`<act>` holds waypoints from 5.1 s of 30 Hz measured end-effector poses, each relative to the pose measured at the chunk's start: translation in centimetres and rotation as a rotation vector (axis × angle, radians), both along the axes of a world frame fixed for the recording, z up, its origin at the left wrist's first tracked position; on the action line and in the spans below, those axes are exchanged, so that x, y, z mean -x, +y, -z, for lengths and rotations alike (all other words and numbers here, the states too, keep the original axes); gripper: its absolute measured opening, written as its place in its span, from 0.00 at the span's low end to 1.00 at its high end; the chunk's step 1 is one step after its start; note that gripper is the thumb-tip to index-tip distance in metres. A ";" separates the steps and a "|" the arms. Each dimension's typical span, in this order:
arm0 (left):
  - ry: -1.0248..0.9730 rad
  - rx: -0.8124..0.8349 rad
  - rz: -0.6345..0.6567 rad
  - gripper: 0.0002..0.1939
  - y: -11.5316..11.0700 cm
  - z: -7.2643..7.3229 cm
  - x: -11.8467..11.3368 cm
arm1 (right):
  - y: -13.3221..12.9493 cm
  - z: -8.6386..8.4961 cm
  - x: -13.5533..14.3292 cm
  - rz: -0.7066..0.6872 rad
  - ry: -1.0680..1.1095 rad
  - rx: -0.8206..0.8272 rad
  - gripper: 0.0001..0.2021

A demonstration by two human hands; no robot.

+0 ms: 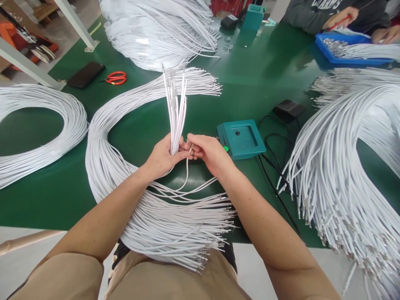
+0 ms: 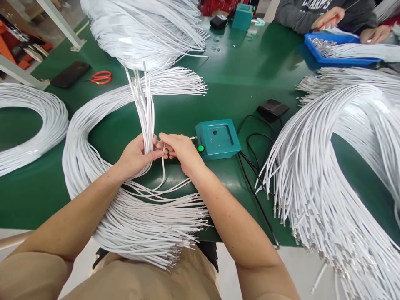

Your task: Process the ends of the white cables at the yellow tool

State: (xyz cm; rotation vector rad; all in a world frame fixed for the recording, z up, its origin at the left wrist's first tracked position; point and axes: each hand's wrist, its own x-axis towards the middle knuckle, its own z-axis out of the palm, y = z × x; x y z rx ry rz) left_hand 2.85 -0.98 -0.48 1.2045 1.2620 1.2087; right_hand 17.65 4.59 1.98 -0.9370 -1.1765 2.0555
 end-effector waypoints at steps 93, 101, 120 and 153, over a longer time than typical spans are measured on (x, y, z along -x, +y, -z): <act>-0.076 0.019 0.029 0.19 0.2 -0.2 0.7 | 0.4 -0.2 -1.2 0.013 -0.110 -0.132 0.07; -0.098 0.061 0.005 0.22 0.3 -0.2 0.8 | 0.8 0.2 -1.5 -0.002 -0.149 -0.162 0.06; -0.234 0.172 0.070 0.22 0.2 -0.1 0.7 | -0.5 1.0 -0.8 0.008 -0.793 -1.357 0.12; 0.178 0.179 -0.113 0.20 1.8 1.9 0.8 | 2.2 0.6 -2.9 -0.167 -1.264 -1.578 0.14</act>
